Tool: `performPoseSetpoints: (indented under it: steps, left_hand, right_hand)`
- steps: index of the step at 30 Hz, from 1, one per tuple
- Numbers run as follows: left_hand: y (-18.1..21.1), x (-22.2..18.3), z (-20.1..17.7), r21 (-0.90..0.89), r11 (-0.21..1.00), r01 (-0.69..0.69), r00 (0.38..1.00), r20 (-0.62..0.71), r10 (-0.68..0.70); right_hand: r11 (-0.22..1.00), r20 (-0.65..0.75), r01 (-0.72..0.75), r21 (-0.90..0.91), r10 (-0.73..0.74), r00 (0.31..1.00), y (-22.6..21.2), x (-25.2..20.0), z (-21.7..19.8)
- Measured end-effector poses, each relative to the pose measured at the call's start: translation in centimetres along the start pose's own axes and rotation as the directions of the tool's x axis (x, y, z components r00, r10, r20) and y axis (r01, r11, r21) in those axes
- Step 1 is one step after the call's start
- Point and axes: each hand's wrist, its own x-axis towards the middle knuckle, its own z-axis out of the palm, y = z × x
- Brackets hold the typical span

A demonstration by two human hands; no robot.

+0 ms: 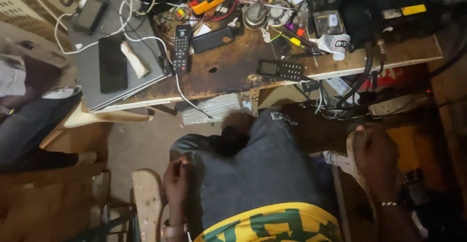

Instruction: Reassembling a feature phone by inserting internal components and tightening screws with a screwdriver

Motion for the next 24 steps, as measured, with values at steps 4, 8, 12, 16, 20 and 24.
performPoseSetpoints:
  steps: [4, 8, 12, 16, 20, 24]
  left_hand:
    - [-0.5, -0.4, 1.6, 0.009, 0.970, -0.244, 0.968, -0.064, 0.245]
    - [-0.3, -0.1, 1.9, 0.229, 0.889, -0.397, 0.908, -0.040, 0.417]
    - [-0.9, 0.2, 1.7, 0.199, 0.880, -0.431, 0.896, -0.022, 0.444]
    - [-1.0, 0.2, 1.7, 0.238, 0.896, -0.376, 0.920, -0.021, 0.392]
    - [-0.8, 0.2, 1.9, 0.219, 0.893, -0.393, 0.913, -0.020, 0.407]
    - [-1.0, 0.2, 1.9, 0.215, 0.888, -0.406, 0.909, -0.007, 0.417]
  right_hand:
    - [0.980, 0.099, -0.154, 0.129, 0.142, 0.985, -4.7, -0.3, -3.5]
    - [0.990, 0.046, -0.084, 0.116, 0.079, 0.996, -4.6, -0.5, -3.2]
    - [0.971, 0.084, -0.169, 0.167, 0.157, 0.984, -5.2, -0.6, -3.6]
    - [0.980, 0.071, -0.161, 0.120, 0.153, 0.986, -4.6, -0.5, -2.9]
    - [0.981, 0.078, -0.174, 0.090, 0.168, 0.983, -2.4, -0.2, -1.4]
    - [0.981, 0.034, -0.139, 0.134, 0.136, 0.990, -4.6, -0.4, -2.6]
